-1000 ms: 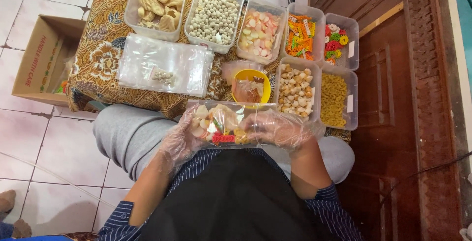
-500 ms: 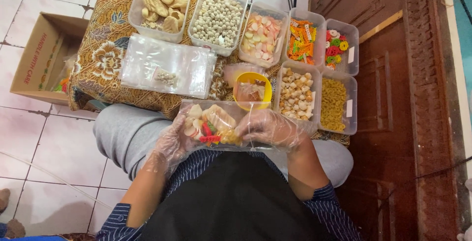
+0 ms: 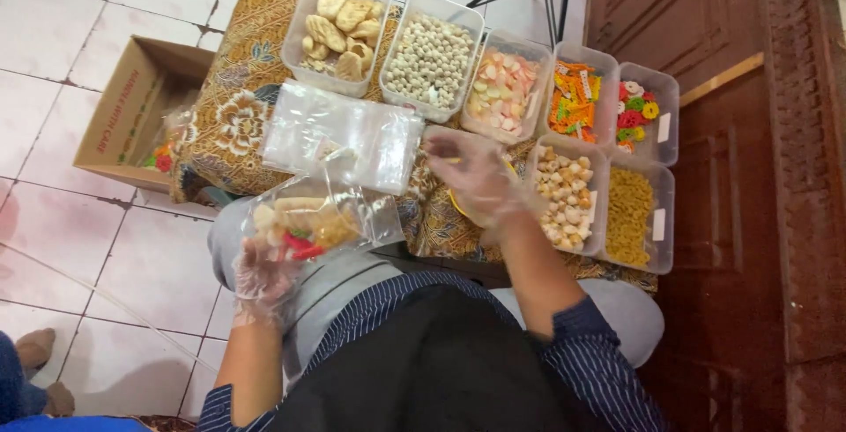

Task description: A person is manually selecting various types of snacks from several containers and packing them into small plastic bags.

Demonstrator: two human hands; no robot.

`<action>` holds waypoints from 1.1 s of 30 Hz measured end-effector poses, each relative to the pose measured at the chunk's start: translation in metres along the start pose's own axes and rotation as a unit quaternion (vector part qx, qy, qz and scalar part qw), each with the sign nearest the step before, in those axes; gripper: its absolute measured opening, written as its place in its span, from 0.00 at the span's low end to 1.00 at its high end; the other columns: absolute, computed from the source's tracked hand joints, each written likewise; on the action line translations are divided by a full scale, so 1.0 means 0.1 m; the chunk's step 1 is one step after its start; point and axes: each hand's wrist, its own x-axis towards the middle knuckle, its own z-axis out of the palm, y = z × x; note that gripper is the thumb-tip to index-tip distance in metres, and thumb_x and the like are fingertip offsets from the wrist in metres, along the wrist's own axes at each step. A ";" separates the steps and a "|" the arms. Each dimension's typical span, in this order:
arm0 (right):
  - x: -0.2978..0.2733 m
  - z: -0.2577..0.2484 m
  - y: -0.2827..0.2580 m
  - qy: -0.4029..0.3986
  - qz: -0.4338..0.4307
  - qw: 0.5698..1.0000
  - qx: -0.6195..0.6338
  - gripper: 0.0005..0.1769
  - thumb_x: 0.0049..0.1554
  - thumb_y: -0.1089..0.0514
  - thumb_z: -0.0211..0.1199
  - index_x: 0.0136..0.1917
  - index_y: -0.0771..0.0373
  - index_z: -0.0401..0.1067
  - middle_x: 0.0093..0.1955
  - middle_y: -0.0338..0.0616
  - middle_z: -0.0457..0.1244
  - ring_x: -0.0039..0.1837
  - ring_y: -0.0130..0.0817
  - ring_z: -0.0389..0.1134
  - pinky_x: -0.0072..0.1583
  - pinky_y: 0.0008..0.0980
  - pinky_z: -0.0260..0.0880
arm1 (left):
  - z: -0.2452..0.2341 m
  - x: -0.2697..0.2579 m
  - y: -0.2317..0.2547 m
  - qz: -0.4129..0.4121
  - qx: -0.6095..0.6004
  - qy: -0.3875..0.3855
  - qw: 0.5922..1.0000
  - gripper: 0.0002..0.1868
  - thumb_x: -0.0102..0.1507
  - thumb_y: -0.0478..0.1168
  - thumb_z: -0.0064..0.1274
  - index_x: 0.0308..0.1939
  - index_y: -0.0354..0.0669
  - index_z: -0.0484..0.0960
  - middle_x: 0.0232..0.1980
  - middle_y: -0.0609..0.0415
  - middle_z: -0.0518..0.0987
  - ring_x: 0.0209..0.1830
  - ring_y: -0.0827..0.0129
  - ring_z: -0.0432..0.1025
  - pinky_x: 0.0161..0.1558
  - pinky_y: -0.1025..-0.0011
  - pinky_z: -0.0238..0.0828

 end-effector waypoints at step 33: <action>-0.45 -0.26 0.63 0.072 0.106 0.985 0.117 0.10 0.54 0.67 0.69 0.44 0.57 0.70 0.45 0.42 0.64 0.50 0.35 0.70 0.53 0.32 0.74 | 1.23 0.04 -0.53 0.039 0.073 -0.094 0.992 0.38 0.62 0.39 0.52 0.77 0.59 0.59 0.73 0.41 0.68 0.66 0.37 0.68 0.58 0.30 0.63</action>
